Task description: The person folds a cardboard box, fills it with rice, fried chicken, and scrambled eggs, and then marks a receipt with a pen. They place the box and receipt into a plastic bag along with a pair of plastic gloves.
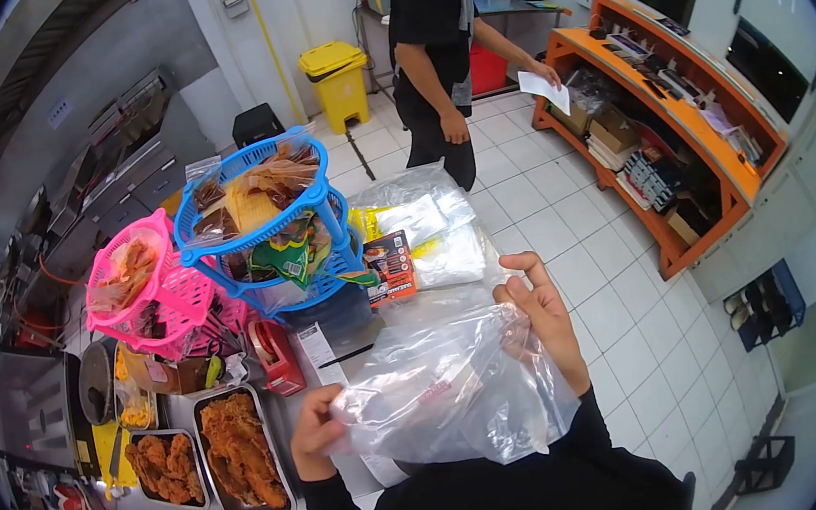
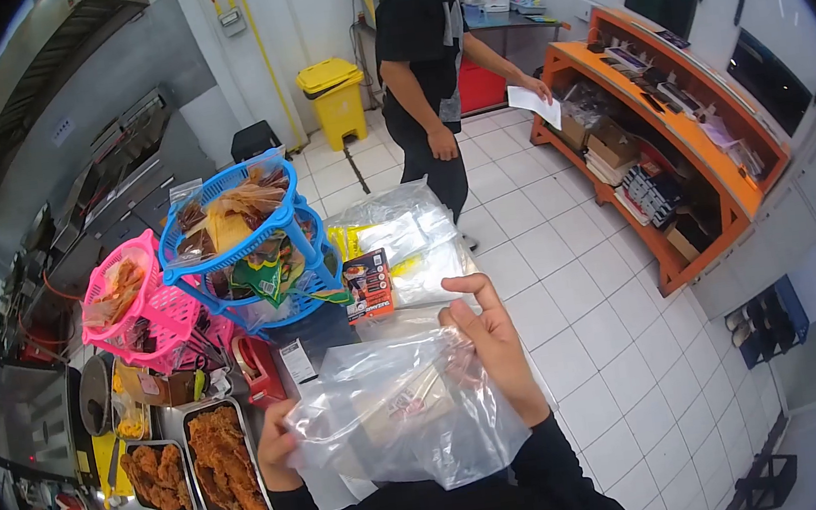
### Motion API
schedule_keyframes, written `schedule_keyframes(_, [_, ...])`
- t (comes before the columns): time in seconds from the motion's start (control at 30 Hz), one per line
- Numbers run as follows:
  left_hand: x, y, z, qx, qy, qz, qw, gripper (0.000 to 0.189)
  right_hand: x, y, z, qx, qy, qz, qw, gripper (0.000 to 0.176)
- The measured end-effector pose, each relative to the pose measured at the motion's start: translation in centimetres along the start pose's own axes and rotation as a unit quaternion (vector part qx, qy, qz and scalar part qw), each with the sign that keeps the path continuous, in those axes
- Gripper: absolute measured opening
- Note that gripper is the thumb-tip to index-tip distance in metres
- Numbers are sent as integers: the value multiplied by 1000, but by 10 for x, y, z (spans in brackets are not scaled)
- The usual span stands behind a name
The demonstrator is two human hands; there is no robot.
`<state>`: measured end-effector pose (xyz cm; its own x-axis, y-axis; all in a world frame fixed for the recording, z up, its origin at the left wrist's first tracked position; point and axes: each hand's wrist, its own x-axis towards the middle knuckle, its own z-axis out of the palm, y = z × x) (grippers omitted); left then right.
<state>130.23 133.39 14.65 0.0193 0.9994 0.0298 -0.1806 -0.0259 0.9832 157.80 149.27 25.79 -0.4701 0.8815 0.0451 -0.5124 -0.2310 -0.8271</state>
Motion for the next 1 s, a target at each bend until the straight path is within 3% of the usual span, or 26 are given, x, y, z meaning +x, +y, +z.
schedule_keyframes(0.03, [0, -2, 9, -208, -4, 116, 971, 36, 0, 4, -6, -5, 22, -8, 1000, 21])
schedule_keyframes(0.07, [0, -4, 17, -405, -6, 223, 887, 46, -2, 5, -9, -6, 26, -13, 1000, 21])
schedule_keyframes(0.1, [-1, -8, 20, -405, -11, 222, 887, 46, -4, 6, -10, 30, 57, -15, 998, 21])
schedule_keyframes(0.2, [6, -20, 24, -636, -130, 47, 759, 74, -7, 19, -26, 64, 98, -44, 992, 24])
schedule_keyframes(0.27, [12, -8, 44, -617, -122, 39, 776, 72, -5, 31, -39, 50, 211, -75, 973, 26])
schedule_keyframes(0.33, [26, -4, 101, -585, -100, 27, 804, 68, -7, 38, -57, 65, 221, -85, 969, 26])
schedule_keyframes(0.53, [11, 42, 86, -496, -46, -29, 866, 57, -41, 26, -87, -47, 270, -114, 955, 30])
schedule_keyframes(0.57, [13, 25, 75, -495, -58, -34, 866, 57, -45, 27, -95, -54, 224, -123, 965, 30])
schedule_keyframes(0.6, [13, -7, 52, -343, 30, -41, 938, 49, -50, 27, -101, -63, 179, -129, 973, 30])
schedule_keyframes(0.63, [16, -17, 42, -180, 115, -45, 976, 41, -53, 23, -102, -68, 189, -135, 970, 30])
schedule_keyframes(0.67, [17, -27, 35, -185, 105, -50, 976, 41, -54, 17, -101, -90, 152, -100, 979, 33])
schedule_keyframes(0.73, [22, -30, 31, -46, 190, -58, 979, 38, -52, 19, -105, -114, 127, -66, 983, 35])
schedule_keyframes(0.77, [22, -29, 32, 17, 197, -8, 980, 21, -45, 28, -114, -246, 180, -79, 949, 39])
schedule_keyframes(0.8, [24, -32, 36, 16, 189, -10, 982, 21, -40, 38, -120, -372, 228, -88, 895, 44])
schedule_keyframes(0.83, [26, -36, 42, 53, 290, -12, 955, 17, -37, 43, -110, -531, 234, -188, 792, 46])
schedule_keyframes(0.87, [27, -39, 49, 89, 391, -13, 916, 15, -32, 50, -95, -666, 226, -278, 654, 49])
schedule_keyframes(0.93, [34, -25, 59, 44, 388, -11, 921, 18, -33, 66, -46, -584, 135, -225, 768, 53])
schedule_keyframes(1.0, [36, -33, 49, 74, 229, -44, 970, 21, -45, 69, 17, -442, 24, -74, 893, 58])
